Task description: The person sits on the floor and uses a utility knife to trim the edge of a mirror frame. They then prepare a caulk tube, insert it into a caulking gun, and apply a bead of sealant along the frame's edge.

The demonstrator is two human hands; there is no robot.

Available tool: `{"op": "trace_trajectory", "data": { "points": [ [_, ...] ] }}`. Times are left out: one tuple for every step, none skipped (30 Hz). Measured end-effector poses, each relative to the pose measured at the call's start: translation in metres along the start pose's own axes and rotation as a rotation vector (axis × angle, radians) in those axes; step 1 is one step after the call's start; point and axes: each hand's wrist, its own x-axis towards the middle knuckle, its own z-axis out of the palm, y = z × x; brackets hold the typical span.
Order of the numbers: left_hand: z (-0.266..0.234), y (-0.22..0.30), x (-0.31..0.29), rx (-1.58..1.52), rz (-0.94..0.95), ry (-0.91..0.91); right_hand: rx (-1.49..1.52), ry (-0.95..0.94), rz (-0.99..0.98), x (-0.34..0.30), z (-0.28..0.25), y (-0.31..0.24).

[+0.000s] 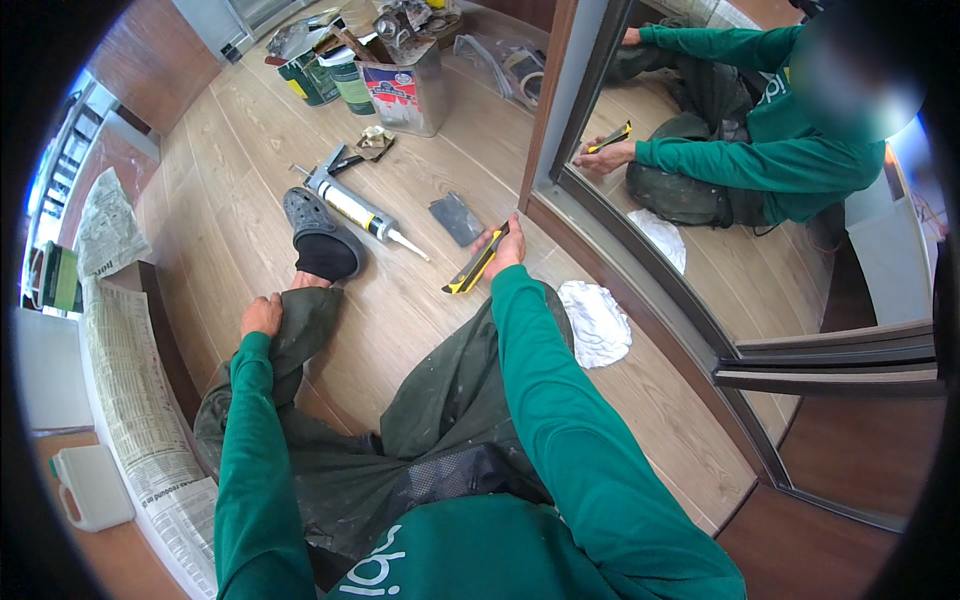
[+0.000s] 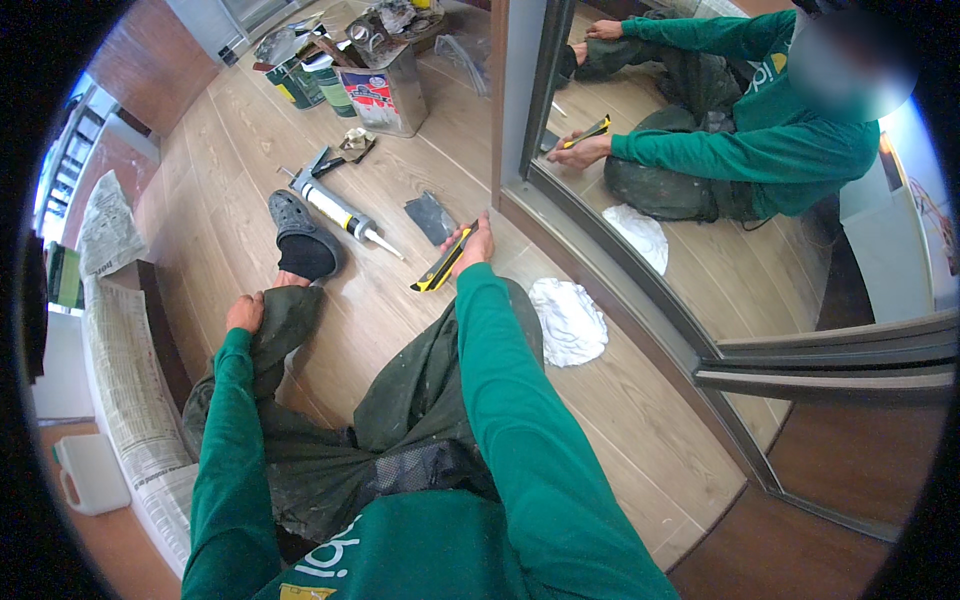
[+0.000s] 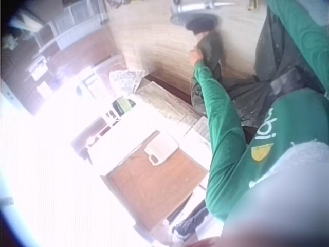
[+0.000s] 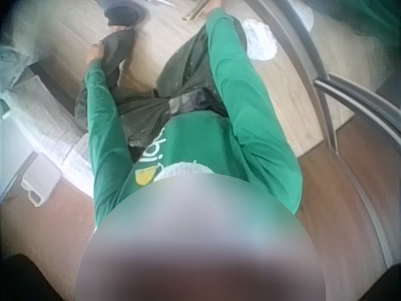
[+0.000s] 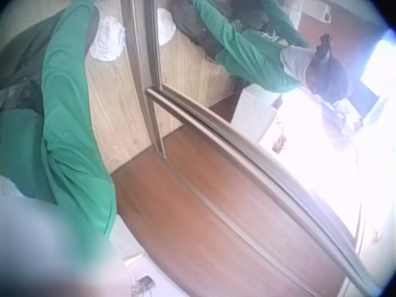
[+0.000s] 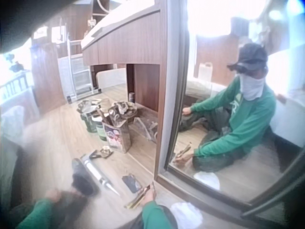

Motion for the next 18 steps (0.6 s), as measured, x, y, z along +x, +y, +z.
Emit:
{"op": "trace_trajectory", "data": {
  "points": [
    [-0.001,0.000,-0.001,-0.003,-0.020,0.003,-0.010,0.017,0.014,-0.001,0.001,0.000],
    [-0.001,0.000,-0.001,-0.001,-0.002,-0.003,-0.010,0.019,0.027,-0.002,0.002,0.000],
    [-0.002,0.001,-0.002,0.001,0.001,-0.007,-0.012,0.030,0.042,-0.004,0.002,-0.001],
    [-0.003,0.001,-0.003,0.000,-0.008,-0.006,-0.018,0.062,0.057,-0.005,0.003,-0.001],
    [-0.003,0.001,-0.003,-0.002,0.012,-0.013,-0.019,0.051,0.054,-0.007,0.003,-0.002],
    [-0.004,0.001,-0.004,-0.007,0.019,-0.015,-0.023,0.061,0.052,-0.009,0.004,-0.003],
    [-0.004,0.001,-0.004,-0.017,0.011,-0.014,-0.027,0.072,0.050,-0.011,0.004,-0.003],
    [-0.005,0.001,-0.005,-0.013,0.029,-0.017,-0.015,0.072,0.036,-0.014,0.004,-0.004],
    [-0.004,0.001,-0.005,-0.016,0.030,-0.017,-0.004,0.071,0.021,-0.016,0.004,-0.004],
    [-0.004,0.001,-0.004,-0.019,0.016,-0.012,0.007,0.069,0.006,-0.017,0.005,-0.004],
    [-0.004,0.001,-0.004,-0.014,0.019,-0.011,0.015,0.056,0.001,-0.018,0.005,-0.004],
    [-0.003,0.001,-0.003,-0.009,0.008,-0.008,0.024,0.044,-0.004,-0.018,0.004,-0.004],
    [-0.003,0.001,-0.003,-0.007,-0.018,-0.003,0.030,0.040,-0.011,-0.018,0.003,-0.003],
    [-0.002,0.001,-0.002,-0.012,-0.004,0.001,0.033,0.027,-0.006,-0.017,0.002,-0.003],
    [-0.001,0.001,-0.002,-0.020,-0.004,0.006,0.027,0.011,0.014,-0.016,0.001,-0.003],
    [0.000,0.001,-0.002,-0.021,-0.015,0.013,0.019,-0.001,0.032,-0.015,0.000,-0.002],
    [0.000,0.000,-0.002,-0.033,-0.001,0.014,0.010,-0.013,0.051,-0.013,0.000,-0.002],
    [0.001,-0.001,-0.002,-0.037,0.004,0.016,-0.023,-0.035,0.094,-0.011,0.000,-0.002]
  ]
}}
